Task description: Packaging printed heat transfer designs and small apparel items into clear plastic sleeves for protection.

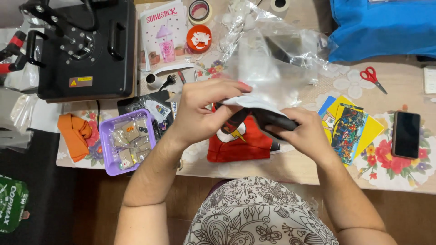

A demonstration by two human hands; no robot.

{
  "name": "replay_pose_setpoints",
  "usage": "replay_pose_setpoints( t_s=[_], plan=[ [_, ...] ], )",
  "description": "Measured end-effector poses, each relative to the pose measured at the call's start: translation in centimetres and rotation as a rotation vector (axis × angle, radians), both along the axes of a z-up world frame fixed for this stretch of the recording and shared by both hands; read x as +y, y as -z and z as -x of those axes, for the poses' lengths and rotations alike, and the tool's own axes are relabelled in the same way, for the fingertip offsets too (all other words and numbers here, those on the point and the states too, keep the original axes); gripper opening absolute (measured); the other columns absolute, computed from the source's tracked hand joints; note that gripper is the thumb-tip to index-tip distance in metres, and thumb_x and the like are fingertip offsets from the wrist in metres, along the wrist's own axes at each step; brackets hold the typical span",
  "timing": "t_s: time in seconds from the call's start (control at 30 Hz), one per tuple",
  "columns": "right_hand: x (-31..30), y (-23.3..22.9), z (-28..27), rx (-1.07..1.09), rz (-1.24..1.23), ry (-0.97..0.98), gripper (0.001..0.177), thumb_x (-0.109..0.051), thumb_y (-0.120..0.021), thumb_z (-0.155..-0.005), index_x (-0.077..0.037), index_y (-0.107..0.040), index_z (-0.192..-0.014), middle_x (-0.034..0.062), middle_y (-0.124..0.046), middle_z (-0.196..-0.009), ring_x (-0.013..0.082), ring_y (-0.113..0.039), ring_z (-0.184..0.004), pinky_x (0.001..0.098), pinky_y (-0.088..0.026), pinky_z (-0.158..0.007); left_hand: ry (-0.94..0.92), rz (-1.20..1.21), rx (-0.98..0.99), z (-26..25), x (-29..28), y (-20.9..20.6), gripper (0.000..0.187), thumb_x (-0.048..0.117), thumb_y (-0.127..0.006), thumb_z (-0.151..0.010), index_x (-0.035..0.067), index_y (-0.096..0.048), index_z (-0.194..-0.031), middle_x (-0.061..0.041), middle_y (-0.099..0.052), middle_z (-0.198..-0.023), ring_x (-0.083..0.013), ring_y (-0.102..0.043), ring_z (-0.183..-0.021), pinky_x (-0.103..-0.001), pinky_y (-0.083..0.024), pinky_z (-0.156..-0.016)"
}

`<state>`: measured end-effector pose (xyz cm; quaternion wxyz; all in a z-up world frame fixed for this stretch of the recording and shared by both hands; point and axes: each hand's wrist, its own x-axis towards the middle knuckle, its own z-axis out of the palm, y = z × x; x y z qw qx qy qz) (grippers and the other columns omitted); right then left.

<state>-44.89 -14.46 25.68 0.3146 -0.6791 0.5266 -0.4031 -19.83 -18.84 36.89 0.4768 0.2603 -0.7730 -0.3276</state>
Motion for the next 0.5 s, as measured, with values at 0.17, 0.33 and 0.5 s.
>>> replay_pose_setpoints(
  t_s=[0.17, 0.33, 0.5],
  plan=[
    [-1.6, 8.4, 4.4, -0.354, -0.098, 0.085, 0.023, -0.009, -0.09, -0.073, -0.011, -0.075, -0.091, 0.002, -0.066, -0.074, 0.0082, -0.054, -0.073, 0.0246, -0.045, -0.071, -0.045, 0.008, 0.01, -1.0, -0.5, -1.6, 0.003, 0.005, -0.075, -0.091, 0.007, -0.074, -0.088, -0.011, -0.076, -0.097, -0.0299, -0.076, -0.095, -0.038, -0.058, -0.086],
    [-3.8, 5.2, 1.2, -0.779, -0.087, 0.13, 0.023, -0.015, -0.08, -0.087, -0.011, -0.072, -0.109, -0.0001, -0.071, -0.099, 0.0087, -0.062, -0.092, 0.0283, -0.051, -0.092, -0.033, 0.014, -0.009, -1.1, -0.2, -3.5, 0.005, 0.006, -0.075, -0.091, 0.006, -0.074, -0.087, -0.012, -0.076, -0.1, -0.0266, -0.076, -0.095, -0.036, -0.058, -0.088],
    [-6.5, 8.0, 0.0, -1.159, -0.123, -0.284, 0.037, -0.027, -0.07, -0.098, -0.006, -0.061, -0.127, 0.0093, -0.066, -0.129, 0.0287, -0.059, -0.13, 0.0413, -0.042, -0.118, -0.018, 0.103, -0.118, -1.3, 0.8, -5.2, 0.016, 0.013, -0.063, -0.098, 0.0, -0.069, -0.093, -0.021, -0.074, -0.106, -0.0306, -0.077, -0.099, -0.034, -0.06, -0.086]
  ],
)
